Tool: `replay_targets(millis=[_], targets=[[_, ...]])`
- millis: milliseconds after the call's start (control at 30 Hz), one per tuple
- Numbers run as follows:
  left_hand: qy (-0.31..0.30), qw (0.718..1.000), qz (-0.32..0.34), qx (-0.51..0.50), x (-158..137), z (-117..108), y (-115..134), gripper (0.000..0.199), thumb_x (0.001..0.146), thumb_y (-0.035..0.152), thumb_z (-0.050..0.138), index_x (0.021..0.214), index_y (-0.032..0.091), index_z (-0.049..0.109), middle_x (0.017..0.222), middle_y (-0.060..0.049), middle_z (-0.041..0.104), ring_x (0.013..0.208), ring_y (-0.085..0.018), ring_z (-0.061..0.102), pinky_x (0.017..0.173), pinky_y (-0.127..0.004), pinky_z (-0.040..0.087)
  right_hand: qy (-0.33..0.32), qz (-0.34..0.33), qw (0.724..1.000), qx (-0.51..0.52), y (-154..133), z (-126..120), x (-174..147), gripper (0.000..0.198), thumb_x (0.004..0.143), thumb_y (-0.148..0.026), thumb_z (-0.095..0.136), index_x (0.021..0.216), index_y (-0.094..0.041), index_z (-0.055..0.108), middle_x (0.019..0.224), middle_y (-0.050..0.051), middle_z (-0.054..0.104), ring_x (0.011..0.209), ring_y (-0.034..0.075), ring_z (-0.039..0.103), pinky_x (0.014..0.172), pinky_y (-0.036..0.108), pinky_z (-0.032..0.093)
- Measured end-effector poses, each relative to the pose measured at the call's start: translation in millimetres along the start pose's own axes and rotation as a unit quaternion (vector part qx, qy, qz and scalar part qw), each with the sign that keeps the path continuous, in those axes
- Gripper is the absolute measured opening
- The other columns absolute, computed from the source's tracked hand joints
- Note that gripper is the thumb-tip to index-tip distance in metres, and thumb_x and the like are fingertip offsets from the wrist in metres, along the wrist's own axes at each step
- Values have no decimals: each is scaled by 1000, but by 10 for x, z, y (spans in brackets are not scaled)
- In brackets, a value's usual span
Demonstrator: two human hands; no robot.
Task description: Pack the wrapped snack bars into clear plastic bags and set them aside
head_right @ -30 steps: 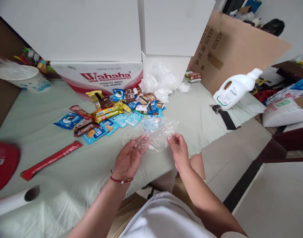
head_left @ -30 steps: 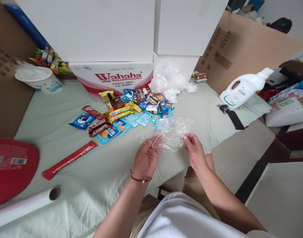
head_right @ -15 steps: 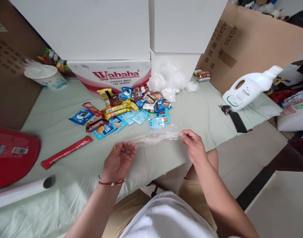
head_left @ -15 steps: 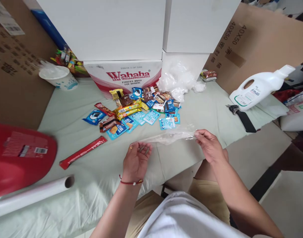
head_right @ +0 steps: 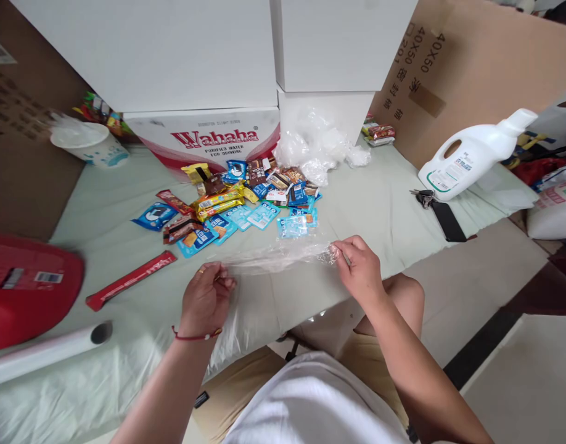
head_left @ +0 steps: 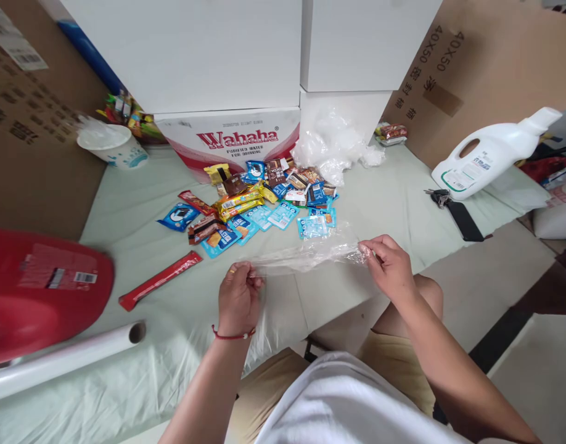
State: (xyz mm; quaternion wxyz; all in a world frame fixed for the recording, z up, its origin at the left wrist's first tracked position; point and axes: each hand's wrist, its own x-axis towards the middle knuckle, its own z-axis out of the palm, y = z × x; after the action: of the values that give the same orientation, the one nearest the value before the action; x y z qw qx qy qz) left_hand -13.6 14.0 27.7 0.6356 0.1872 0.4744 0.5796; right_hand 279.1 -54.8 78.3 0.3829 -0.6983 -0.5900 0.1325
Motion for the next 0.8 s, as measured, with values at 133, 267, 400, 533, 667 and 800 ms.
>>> replay_targets(millis=[133, 267, 400, 533, 667, 800], targets=[[33, 999, -7, -38, 56, -5, -34, 20, 78, 24, 73, 84, 23, 54, 72, 5, 64, 69, -14, 68, 66, -26, 57, 34, 8, 997, 63, -140, 179, -45, 20, 95, -43, 65, 93, -30, 80, 90, 5, 65, 65, 18, 53, 63, 36, 44], [92, 994, 11, -66, 201, 106, -24, 19, 79, 19, 66, 83, 24, 49, 66, 7, 60, 54, -10, 60, 54, -21, 48, -14, -15, 992, 125, -346, 294, -188, 13, 92, -38, 70, 93, -31, 81, 89, 5, 67, 65, 17, 54, 61, 35, 46], [93, 992, 17, -79, 381, 256, 7, 21, 80, 16, 64, 81, 24, 44, 56, 12, 49, 38, -5, 37, 42, -17, 29, -240, -70, 951, 180, -484, 171, -280, 15, 89, -32, 73, 100, -32, 83, 95, 7, 72, 79, 21, 65, 68, 34, 53], [-17, 994, -14, -105, 528, 347, 72, 26, 83, 21, 71, 81, 24, 45, 54, 12, 43, 36, -5, 33, 40, -18, 21, -224, 20, 944, 242, -366, 45, -158, 17, 91, -39, 70, 99, -29, 81, 93, 6, 73, 75, 18, 62, 64, 31, 50], [-129, 977, -63, -155, 603, 340, 129, 37, 85, 22, 76, 73, 22, 41, 53, 11, 38, 35, -3, 28, 38, -18, 16, -65, 215, 927, 300, -125, 214, 126, 36, 85, -57, 72, 102, -25, 77, 92, 3, 73, 56, 11, 44, 49, 25, 34], [-179, 965, -97, -166, 607, 292, 152, 34, 87, 22, 77, 74, 21, 45, 53, 11, 35, 34, -2, 23, 37, -18, 16, -152, 320, 862, 362, -40, 557, 372, 54, 79, -68, 72, 100, -19, 77, 100, 10, 78, 50, 8, 34, 43, 24, 22]])
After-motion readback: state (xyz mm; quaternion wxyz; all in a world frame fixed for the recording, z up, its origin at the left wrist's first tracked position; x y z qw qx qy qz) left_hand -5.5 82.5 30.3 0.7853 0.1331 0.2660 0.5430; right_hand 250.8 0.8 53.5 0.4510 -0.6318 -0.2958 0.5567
